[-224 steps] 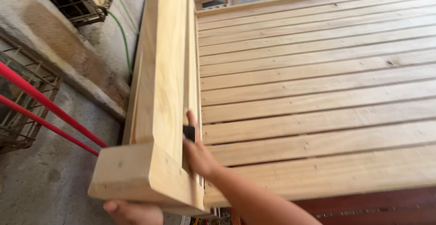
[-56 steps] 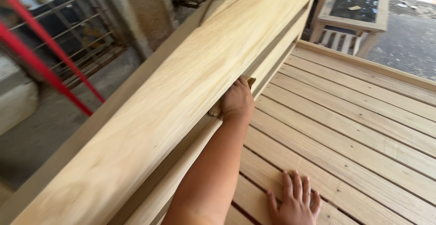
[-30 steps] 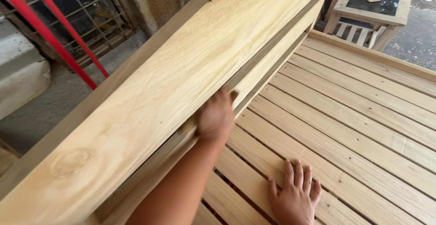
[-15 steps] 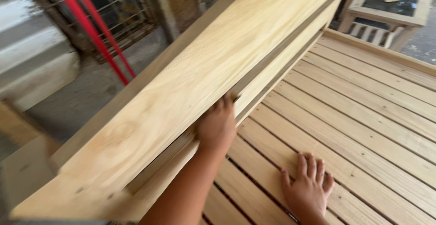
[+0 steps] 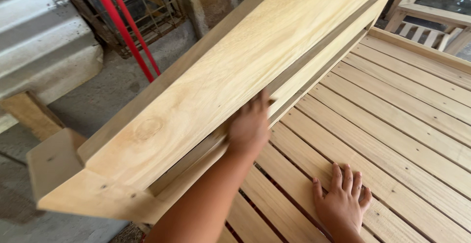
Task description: The person sands a slatted wooden bench frame by hand, rubbing sandpaper along the top rails, corner blocks, and seat slats, working around the frame section by section to smooth the wood surfaces.
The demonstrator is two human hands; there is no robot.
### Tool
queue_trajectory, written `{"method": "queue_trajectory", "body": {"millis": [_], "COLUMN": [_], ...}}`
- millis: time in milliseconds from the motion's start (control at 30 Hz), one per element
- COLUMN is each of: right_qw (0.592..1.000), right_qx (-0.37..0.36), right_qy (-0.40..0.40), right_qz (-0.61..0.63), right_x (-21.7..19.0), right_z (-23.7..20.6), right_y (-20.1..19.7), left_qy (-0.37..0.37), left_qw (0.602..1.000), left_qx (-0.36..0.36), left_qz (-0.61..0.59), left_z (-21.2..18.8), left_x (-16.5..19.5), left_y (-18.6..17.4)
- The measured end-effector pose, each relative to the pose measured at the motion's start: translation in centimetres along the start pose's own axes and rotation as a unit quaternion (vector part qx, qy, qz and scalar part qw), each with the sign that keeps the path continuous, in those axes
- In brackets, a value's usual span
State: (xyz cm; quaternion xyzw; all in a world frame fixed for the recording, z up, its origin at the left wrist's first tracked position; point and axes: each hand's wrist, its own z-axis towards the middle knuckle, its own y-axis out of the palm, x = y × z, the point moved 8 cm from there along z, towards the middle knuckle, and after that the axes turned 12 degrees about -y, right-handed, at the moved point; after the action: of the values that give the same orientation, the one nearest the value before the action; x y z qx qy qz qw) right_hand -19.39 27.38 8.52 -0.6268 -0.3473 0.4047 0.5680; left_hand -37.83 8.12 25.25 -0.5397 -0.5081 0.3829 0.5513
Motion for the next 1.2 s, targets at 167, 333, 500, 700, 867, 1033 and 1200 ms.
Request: {"method": "queue_trajectory", "body": {"millis": [167, 333, 500, 700, 867, 1033, 1200], "right_qw": [0.999, 0.999, 0.999, 0.999, 0.999, 0.999, 0.999], "right_qx": [0.023, 0.026, 0.023, 0.033, 0.017, 0.008, -0.011], "right_qy": [0.001, -0.011, -0.012, -0.015, -0.009, -0.007, 0.007], "right_qz": [0.022, 0.021, 0.026, 0.039, 0.03, 0.036, 0.053], "right_x": [0.0, -0.1, 0.0, 0.0, 0.0, -0.2, -0.3], "right_z": [-0.3, -0.3, -0.3, -0.5, -0.7, -0.9, -1.1], "right_y": [-0.5, -0.6, -0.3, -0.2, -0.4, -1.4, -2.0], "left_qy": [0.144, 0.234, 0.226, 0.329, 0.342, 0.298, 0.295], "left_qw": [0.94, 0.869, 0.786, 0.863, 0.853, 0.804, 0.848], "left_qx": [0.285, 0.176, -0.125, 0.108, 0.149, 0.173, 0.179], "left_qz": [0.12, 0.399, 0.561, 0.368, 0.366, 0.484, 0.403], "left_z": [1.9, -7.8, -15.4, -22.0, -20.0, -8.9, 1.0], "left_x": [6.5, -2.5, -14.3, -21.3, -19.7, -7.9, 3.3], "left_y": [-1.1, 4.6, 9.6, 4.8, 6.7, 9.5, 8.4]}}
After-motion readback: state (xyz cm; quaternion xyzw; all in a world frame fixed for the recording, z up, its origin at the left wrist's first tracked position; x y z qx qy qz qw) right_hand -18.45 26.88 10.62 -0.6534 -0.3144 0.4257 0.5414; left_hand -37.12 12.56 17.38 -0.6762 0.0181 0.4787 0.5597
